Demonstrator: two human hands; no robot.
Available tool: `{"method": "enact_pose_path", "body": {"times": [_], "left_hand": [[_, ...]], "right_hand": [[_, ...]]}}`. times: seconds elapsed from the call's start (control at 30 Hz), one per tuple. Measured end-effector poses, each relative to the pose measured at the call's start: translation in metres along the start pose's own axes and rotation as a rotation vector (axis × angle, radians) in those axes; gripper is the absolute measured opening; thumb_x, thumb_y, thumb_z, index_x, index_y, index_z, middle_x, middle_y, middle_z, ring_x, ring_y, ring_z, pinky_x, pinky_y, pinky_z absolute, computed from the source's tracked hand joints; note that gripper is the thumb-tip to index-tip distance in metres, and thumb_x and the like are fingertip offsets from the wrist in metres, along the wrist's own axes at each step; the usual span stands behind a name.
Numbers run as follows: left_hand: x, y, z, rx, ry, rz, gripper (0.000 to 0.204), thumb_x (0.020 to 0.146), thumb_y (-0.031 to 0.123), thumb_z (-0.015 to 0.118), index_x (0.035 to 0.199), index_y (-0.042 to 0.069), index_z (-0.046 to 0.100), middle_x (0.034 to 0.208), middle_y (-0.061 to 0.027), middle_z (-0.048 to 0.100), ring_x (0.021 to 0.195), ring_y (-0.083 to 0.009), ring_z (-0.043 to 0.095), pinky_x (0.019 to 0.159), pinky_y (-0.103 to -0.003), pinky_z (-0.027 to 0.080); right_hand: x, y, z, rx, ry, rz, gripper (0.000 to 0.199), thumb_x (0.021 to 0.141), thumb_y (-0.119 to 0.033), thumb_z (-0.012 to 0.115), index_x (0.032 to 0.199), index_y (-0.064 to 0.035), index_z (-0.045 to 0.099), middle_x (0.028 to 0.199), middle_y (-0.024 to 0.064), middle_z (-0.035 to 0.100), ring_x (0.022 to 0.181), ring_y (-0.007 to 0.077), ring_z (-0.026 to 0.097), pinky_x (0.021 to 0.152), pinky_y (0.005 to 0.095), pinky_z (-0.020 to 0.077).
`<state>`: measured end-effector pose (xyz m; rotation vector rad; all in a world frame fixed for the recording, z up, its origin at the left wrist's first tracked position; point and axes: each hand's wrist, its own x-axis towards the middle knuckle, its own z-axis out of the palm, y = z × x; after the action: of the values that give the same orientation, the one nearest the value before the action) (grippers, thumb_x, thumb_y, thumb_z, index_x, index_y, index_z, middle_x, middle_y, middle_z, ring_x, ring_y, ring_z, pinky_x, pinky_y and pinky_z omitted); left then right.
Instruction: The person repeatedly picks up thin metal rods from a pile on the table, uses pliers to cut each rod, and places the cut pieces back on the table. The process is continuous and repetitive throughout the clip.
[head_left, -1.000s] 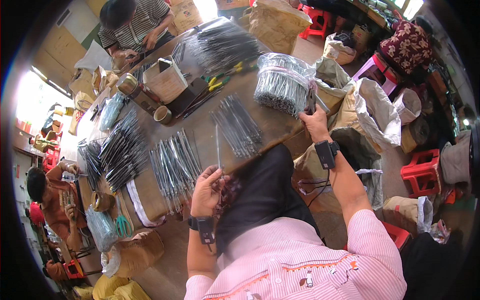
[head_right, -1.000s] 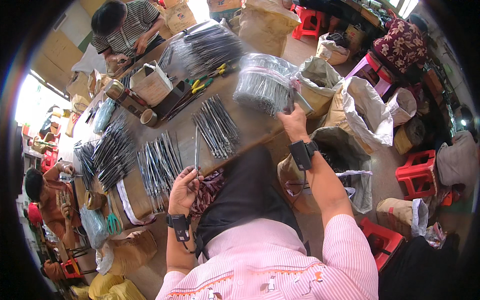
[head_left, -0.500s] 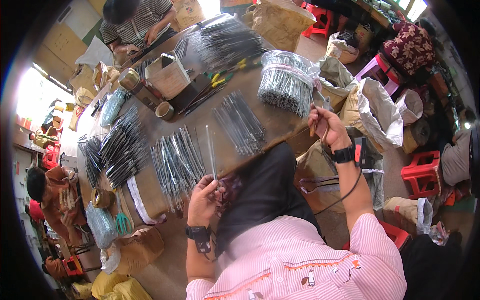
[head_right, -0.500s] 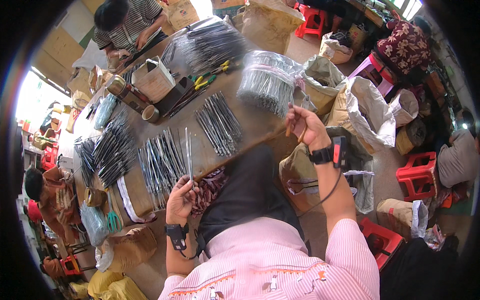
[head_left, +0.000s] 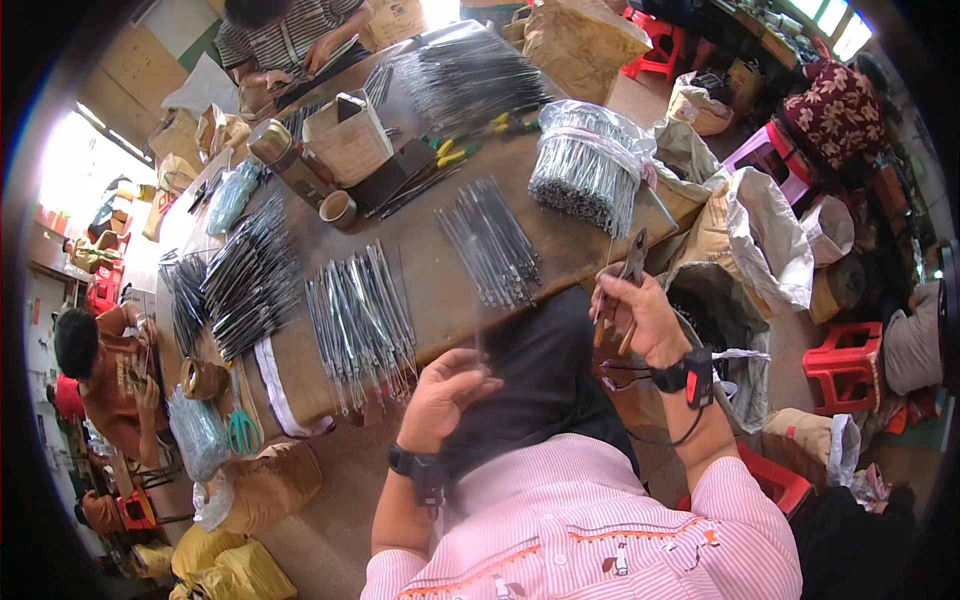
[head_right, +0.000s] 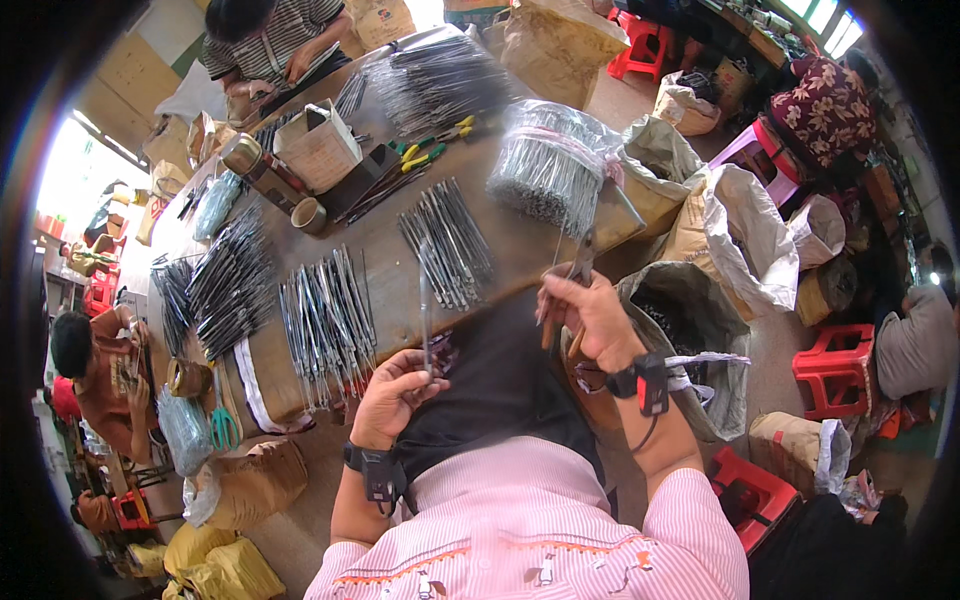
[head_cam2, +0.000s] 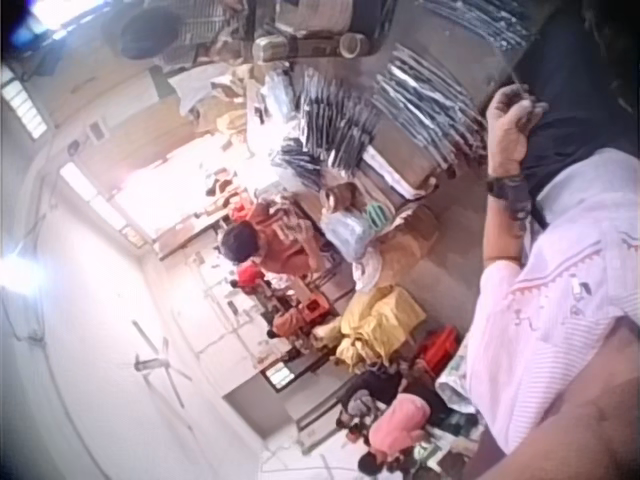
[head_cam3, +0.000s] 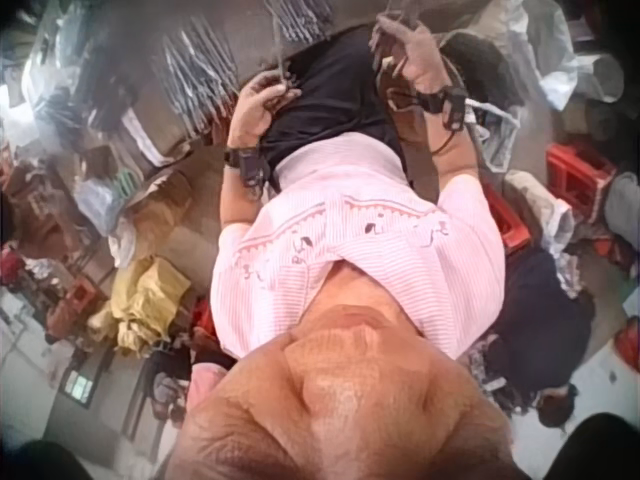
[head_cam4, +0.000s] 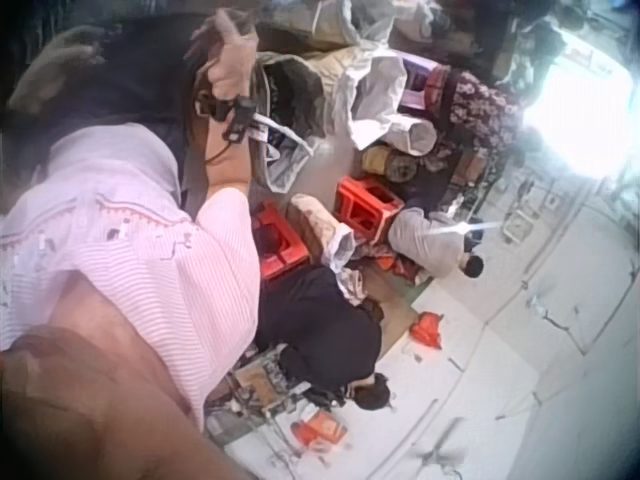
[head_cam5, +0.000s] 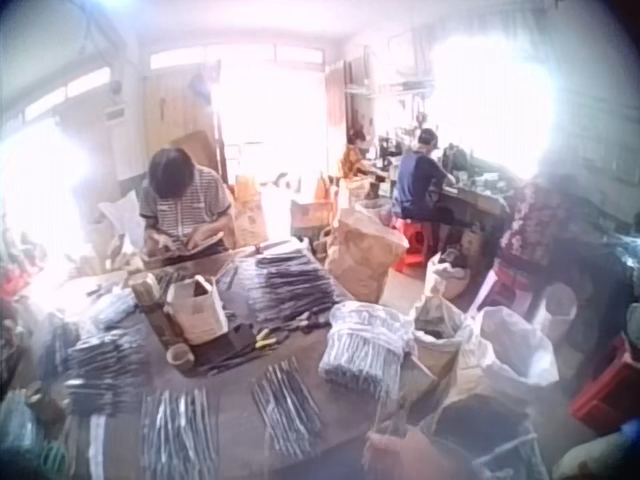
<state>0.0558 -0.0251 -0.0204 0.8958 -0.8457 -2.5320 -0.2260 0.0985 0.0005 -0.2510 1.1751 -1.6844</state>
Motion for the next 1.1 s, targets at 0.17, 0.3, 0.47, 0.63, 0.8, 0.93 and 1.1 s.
{"method": "enact_pose_path", "body": {"times": [0.17,0.3,0.47,0.63,0.8,0.93,1.1], "left_hand": [[0.0,-0.01,0.034,0.056,-0.11,0.032,0.021,0.08,-0.006,0.065,0.099,0.001,0.058,0.092,-0.0067,0.061,0.084,-0.0243,0.067,0.08,-0.037,0.058],[-0.003,-0.011,0.047,0.18,-0.117,0.119,0.016,0.084,-0.002,0.063,0.097,-0.002,0.054,0.091,-0.0084,0.061,0.081,-0.0179,0.066,0.075,-0.028,0.056],[-0.004,-0.006,0.046,0.244,-0.099,0.183,0.015,0.084,-0.002,0.065,0.096,-0.001,0.055,0.088,-0.0075,0.064,0.08,-0.0152,0.065,0.072,-0.026,0.055],[0.001,-0.009,0.039,0.276,-0.069,0.197,0.016,0.083,-0.002,0.067,0.096,-0.003,0.058,0.088,-0.0088,0.066,0.08,-0.0148,0.066,0.072,-0.025,0.054],[-0.003,-0.01,0.031,0.293,-0.035,0.164,0.018,0.083,-0.003,0.066,0.099,-0.003,0.058,0.086,-0.0083,0.066,0.078,-0.0149,0.067,0.071,-0.025,0.055],[-0.008,-0.01,0.038,0.4,-0.118,0.161,0.025,0.083,-0.006,0.061,0.107,-0.002,0.056,0.085,-0.0051,0.063,0.08,-0.0157,0.067,0.069,-0.024,0.055],[-0.017,-0.004,0.051,0.492,-0.169,0.011,0.028,0.085,-0.005,0.059,0.112,0.0,0.055,0.091,-0.0046,0.06,0.084,-0.0156,0.068,0.065,-0.023,0.055]], "right_hand": [[-0.033,0.006,0.043,-0.176,-0.116,-0.093,0.016,0.087,-0.004,0.065,0.098,-0.0026,0.054,0.081,0.0112,0.065,0.07,0.02,0.066,0.064,0.031,0.0545],[-0.044,0.017,0.063,-0.306,-0.153,-0.179,0.015,0.087,-0.002,0.065,0.096,-0.0026,0.053,0.083,0.0098,0.066,0.072,0.017,0.067,0.065,0.028,0.0544],[-0.045,0.038,0.066,-0.362,-0.171,-0.165,0.011,0.087,-0.002,0.065,0.095,0.0004,0.057,0.078,0.0079,0.066,0.07,0.0128,0.065,0.055,0.0243,0.052],[-0.047,0.056,0.069,-0.398,-0.179,-0.207,0.017,0.086,-0.002,0.065,0.101,0.0006,0.057,0.08,0.0067,0.066,0.07,0.0124,0.065,0.056,0.0235,0.0518],[-0.039,0.041,0.068,-0.256,0.006,-0.333,0.018,0.088,-0.003,0.065,0.104,0.0012,0.057,0.085,0.008,0.066,0.071,0.0132,0.066,0.058,0.0247,0.053],[-0.036,0.034,0.065,-0.261,-0.028,-0.269,0.017,0.089,-0.003,0.062,0.104,0.0023,0.058,0.083,0.01,0.066,0.068,0.0134,0.064,0.053,0.0242,0.0514],[-0.035,0.037,0.063,-0.257,-0.12,-0.051,0.02,0.086,-0.003,0.065,0.104,0.0027,0.06,0.082,0.0099,0.068,0.069,0.0122,0.062,0.06,0.0245,0.051]]}}
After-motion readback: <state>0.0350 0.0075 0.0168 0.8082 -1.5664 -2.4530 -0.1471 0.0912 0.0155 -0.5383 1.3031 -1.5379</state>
